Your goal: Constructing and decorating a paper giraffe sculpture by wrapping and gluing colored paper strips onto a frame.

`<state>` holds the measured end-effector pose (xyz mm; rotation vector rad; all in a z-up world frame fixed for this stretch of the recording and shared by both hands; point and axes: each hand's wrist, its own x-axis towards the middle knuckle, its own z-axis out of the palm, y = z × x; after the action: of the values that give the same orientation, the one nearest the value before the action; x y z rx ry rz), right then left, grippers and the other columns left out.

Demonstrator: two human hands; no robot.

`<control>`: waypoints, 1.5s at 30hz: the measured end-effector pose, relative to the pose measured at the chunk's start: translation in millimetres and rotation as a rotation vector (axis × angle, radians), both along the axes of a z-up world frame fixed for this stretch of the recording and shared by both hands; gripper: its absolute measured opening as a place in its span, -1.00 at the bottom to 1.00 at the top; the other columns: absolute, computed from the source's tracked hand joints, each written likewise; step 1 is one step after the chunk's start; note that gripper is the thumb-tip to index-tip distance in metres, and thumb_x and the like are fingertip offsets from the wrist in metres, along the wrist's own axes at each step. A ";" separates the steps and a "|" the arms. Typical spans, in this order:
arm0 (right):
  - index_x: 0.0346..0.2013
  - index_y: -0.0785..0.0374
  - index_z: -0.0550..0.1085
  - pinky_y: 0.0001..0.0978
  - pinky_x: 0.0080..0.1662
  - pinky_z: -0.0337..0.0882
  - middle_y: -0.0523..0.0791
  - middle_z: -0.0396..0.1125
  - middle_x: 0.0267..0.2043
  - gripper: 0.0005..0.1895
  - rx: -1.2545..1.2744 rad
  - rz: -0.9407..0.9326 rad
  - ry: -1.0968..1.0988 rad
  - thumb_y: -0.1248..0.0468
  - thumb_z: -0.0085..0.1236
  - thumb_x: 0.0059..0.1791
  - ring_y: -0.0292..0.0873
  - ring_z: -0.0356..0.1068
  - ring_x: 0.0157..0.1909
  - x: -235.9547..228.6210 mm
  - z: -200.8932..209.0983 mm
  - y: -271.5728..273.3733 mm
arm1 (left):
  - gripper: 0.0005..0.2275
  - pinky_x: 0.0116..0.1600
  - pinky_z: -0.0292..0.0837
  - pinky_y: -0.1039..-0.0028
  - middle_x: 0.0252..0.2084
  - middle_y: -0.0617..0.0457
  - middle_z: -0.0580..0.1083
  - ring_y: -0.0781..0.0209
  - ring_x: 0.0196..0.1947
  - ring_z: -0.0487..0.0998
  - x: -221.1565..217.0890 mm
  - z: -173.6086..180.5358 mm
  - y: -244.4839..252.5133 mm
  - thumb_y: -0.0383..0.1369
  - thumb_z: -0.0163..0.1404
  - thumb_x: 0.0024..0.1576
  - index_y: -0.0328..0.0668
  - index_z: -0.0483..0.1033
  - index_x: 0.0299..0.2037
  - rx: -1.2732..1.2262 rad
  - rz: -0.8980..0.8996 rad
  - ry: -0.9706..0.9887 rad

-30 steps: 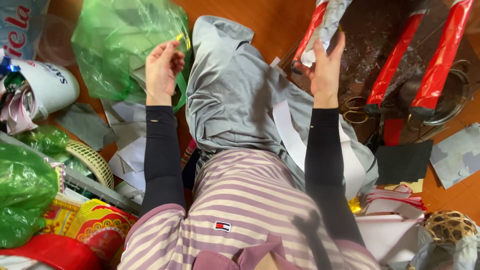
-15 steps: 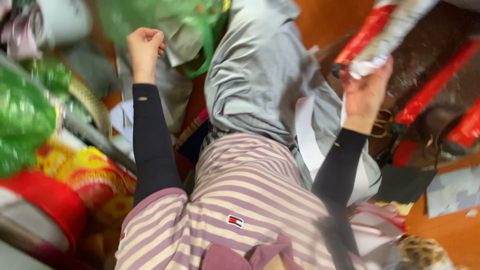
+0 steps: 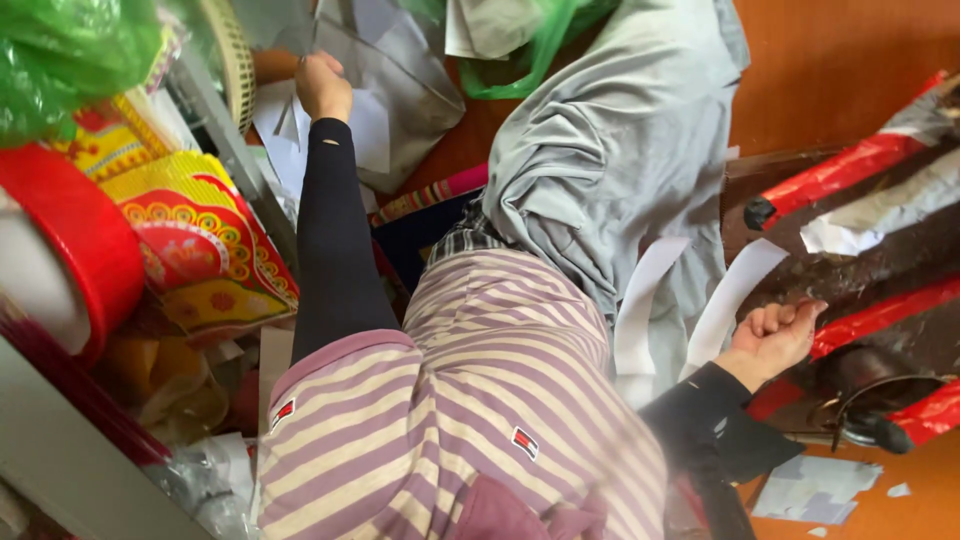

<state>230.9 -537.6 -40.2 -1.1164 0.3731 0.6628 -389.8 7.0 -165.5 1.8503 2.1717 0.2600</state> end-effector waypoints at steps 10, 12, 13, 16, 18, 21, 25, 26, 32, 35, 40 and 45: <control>0.05 0.34 0.47 -0.52 -0.47 -0.04 -0.26 0.10 -0.50 -0.79 -0.032 0.149 0.005 0.26 0.20 0.22 -0.38 0.00 -0.53 -14.3 -0.4 51.0 | -0.77 0.13 0.28 0.13 -0.04 -0.14 0.42 -0.18 0.08 0.36 43.3 63.4 -41.3 -0.46 0.38 -0.24 -0.08 0.60 -0.42 -0.183 -0.464 0.153; 0.05 0.35 0.49 -0.52 -0.47 0.04 -0.21 0.18 -0.50 -0.74 -0.050 0.208 -0.044 0.22 0.15 0.16 -0.35 0.07 -0.53 -20.8 6.7 58.6 | -0.85 0.12 0.29 0.07 -0.06 -0.08 0.48 -0.13 0.07 0.41 40.9 37.3 -35.3 -0.47 0.33 -0.13 -0.07 0.60 -0.45 -0.173 -0.564 0.304; 0.05 0.35 0.49 -0.52 -0.47 0.04 -0.21 0.18 -0.50 -0.74 -0.053 0.189 -0.051 0.22 0.15 0.16 -0.35 0.07 -0.53 -24.8 8.0 59.6 | -0.85 0.12 0.29 0.07 -0.06 -0.08 0.48 -0.13 0.07 0.41 35.7 39.0 -27.8 -0.47 0.33 -0.13 -0.07 0.60 -0.45 -0.170 -0.583 0.298; -0.01 0.34 0.47 -0.54 -0.49 0.16 -0.18 0.24 -0.51 -0.78 -0.103 0.104 -0.048 0.25 0.18 0.13 -0.34 0.17 -0.54 -32.7 8.0 54.5 | -0.80 -0.06 0.40 -0.03 -0.20 -0.26 0.54 -0.32 -0.13 0.53 44.1 52.6 11.9 -0.35 0.27 0.11 -0.23 0.51 -0.21 -0.466 -0.680 0.250; 0.01 0.28 0.49 -0.53 -0.37 0.35 -0.19 0.40 -0.34 -0.78 -0.288 0.157 -0.162 0.40 0.24 0.07 -0.33 0.38 -0.38 -37.6 -1.2 42.1 | -0.75 -0.11 0.50 0.19 -0.19 -0.19 0.59 -0.07 -0.20 0.62 59.1 77.2 43.0 -0.62 0.05 0.01 -0.26 0.61 -0.12 -0.526 -0.692 -0.104; -0.23 0.29 0.52 -0.52 -0.46 0.30 -0.15 0.42 -0.40 -0.91 -0.373 0.142 -0.199 0.35 0.29 0.06 -0.32 0.33 -0.49 -44.5 -14.3 24.3 | -0.86 -0.09 0.44 0.42 -0.20 -0.10 0.59 0.22 -0.20 0.58 160.6 217.8 53.1 -0.51 0.07 0.19 -0.30 0.63 -0.10 -0.487 -0.740 -0.378; -0.31 0.25 0.53 -0.55 -0.56 0.19 -0.20 0.32 -0.55 -0.87 -0.520 0.035 -0.098 0.25 0.21 0.07 -0.38 0.22 -0.62 -62.4 23.4 12.7 | -0.87 -0.02 0.40 0.50 -0.24 0.06 0.51 0.37 -0.19 0.51 279.2 303.9 31.1 -0.54 -0.10 0.22 -0.35 0.53 -0.14 -0.654 -0.841 -0.777; -0.31 0.27 0.53 -0.55 -0.56 0.17 -0.19 0.32 -0.56 -0.80 -0.510 0.076 -0.118 0.21 0.15 0.11 -0.39 0.21 -0.63 -67.0 29.1 3.9 | -0.90 -0.04 0.42 0.52 -0.23 0.09 0.50 0.36 -0.19 0.50 311.0 310.4 19.3 -0.52 -0.13 0.28 -0.28 0.48 -0.13 -0.711 -0.786 -0.927; -0.20 0.28 0.54 -0.54 -0.53 0.25 -0.18 0.39 -0.50 -0.82 -0.527 -0.083 -0.112 0.22 0.09 0.12 -0.38 0.33 -0.57 -99.4 62.9 -66.9 | -0.86 -0.19 0.25 0.61 -0.26 0.23 0.41 0.47 -0.27 0.32 434.3 276.5 -82.4 -0.56 -0.15 0.32 -0.25 0.49 -0.06 -0.641 -1.153 -0.539; -0.11 0.31 0.54 -0.48 -0.31 0.38 -0.14 0.45 -0.32 -0.86 -0.419 -0.057 -0.321 0.36 0.11 0.06 -0.32 0.41 -0.34 -133.8 10.5 -96.0 | -0.87 -0.29 0.16 0.60 -0.35 0.26 0.34 0.45 -0.36 0.25 463.0 263.8 -148.8 -0.51 -0.08 0.34 -0.24 0.54 -0.04 -0.722 -1.320 -0.387; 0.43 0.22 0.21 -0.24 0.26 0.41 -0.02 0.02 0.53 -0.28 -0.081 0.381 -0.347 0.12 0.22 0.03 -0.07 0.22 0.41 -145.2 143.7 6.9 | -0.82 -0.31 0.27 0.57 -0.43 0.12 0.37 0.42 -0.40 0.31 471.3 258.7 -243.4 -0.49 -0.03 0.29 -0.21 0.58 0.03 -0.704 -1.674 -0.209; 0.28 0.14 0.35 -0.18 -0.14 0.48 0.00 0.51 -0.15 -0.45 -0.477 0.345 -0.573 0.18 0.21 0.00 -0.06 0.51 -0.18 -164.3 66.0 61.1 | -0.63 -0.04 0.38 0.53 -0.08 0.07 0.50 0.34 -0.12 0.44 440.1 228.3 -236.8 -0.49 0.14 0.11 -0.36 0.45 0.14 -1.124 -1.636 -0.099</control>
<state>66.6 -476.5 25.8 -1.7881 -0.1737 0.5306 50.3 -229.8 62.9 1.9536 0.0125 -0.9186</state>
